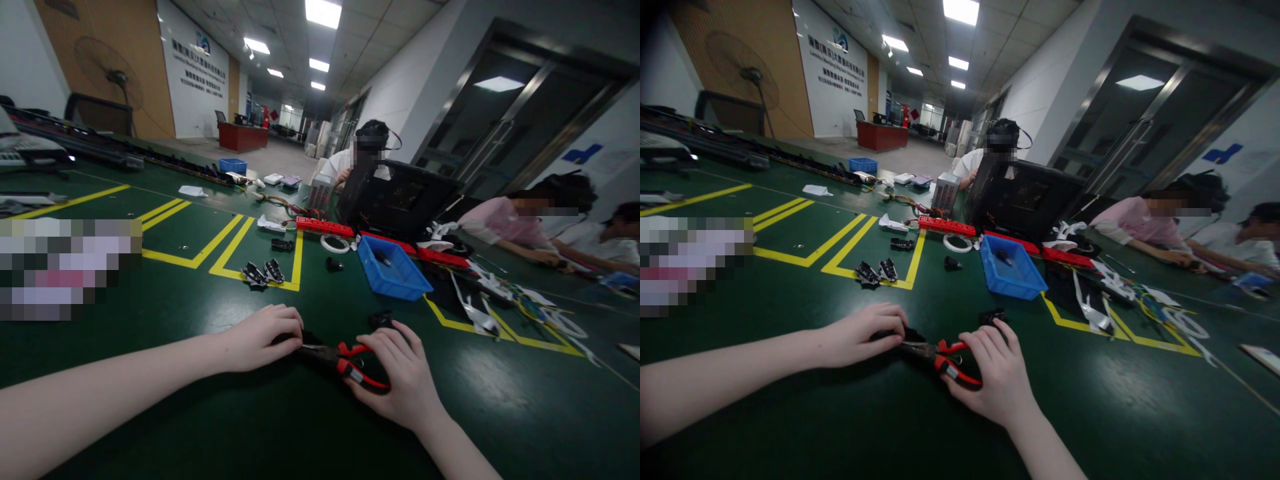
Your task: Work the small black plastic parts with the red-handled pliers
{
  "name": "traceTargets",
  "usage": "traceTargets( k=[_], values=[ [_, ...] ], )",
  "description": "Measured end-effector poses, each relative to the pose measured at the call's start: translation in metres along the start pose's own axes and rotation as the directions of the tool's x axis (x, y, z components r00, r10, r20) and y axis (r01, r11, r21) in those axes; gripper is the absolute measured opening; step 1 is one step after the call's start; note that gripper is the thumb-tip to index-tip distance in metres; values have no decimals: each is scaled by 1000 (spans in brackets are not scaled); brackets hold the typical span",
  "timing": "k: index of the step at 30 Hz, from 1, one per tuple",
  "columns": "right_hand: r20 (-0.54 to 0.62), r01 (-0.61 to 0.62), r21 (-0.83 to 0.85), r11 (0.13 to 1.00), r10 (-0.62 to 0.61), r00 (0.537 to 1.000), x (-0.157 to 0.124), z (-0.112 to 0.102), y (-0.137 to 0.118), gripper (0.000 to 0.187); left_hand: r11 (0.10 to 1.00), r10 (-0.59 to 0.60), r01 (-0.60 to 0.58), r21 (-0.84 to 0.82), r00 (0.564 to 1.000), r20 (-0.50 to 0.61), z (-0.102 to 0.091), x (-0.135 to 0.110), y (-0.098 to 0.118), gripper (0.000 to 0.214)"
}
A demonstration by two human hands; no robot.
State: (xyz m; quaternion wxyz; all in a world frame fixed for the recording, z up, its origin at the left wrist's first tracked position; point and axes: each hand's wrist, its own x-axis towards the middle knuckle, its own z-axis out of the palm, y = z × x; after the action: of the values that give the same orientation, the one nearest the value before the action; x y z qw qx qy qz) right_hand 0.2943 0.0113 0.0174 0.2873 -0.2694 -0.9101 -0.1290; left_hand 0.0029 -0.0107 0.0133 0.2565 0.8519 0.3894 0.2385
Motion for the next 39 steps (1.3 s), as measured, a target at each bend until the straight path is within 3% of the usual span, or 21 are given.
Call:
traceTargets(
  k=[20,27,39],
  values=[
    [82,-59,21,998,57,995,-2,1,4,38,997,12,-12,76,1000,-3,0,-5,8,11],
    [130,-121,51,991,114,985,-3,1,6,35,999,34,-34,36,999,2,4,-4,-4,12],
    [77,-44,-14,999,45,996,-5,0,7,40,994,67,-66,89,998,-5,6,-2,-7,12]
  ],
)
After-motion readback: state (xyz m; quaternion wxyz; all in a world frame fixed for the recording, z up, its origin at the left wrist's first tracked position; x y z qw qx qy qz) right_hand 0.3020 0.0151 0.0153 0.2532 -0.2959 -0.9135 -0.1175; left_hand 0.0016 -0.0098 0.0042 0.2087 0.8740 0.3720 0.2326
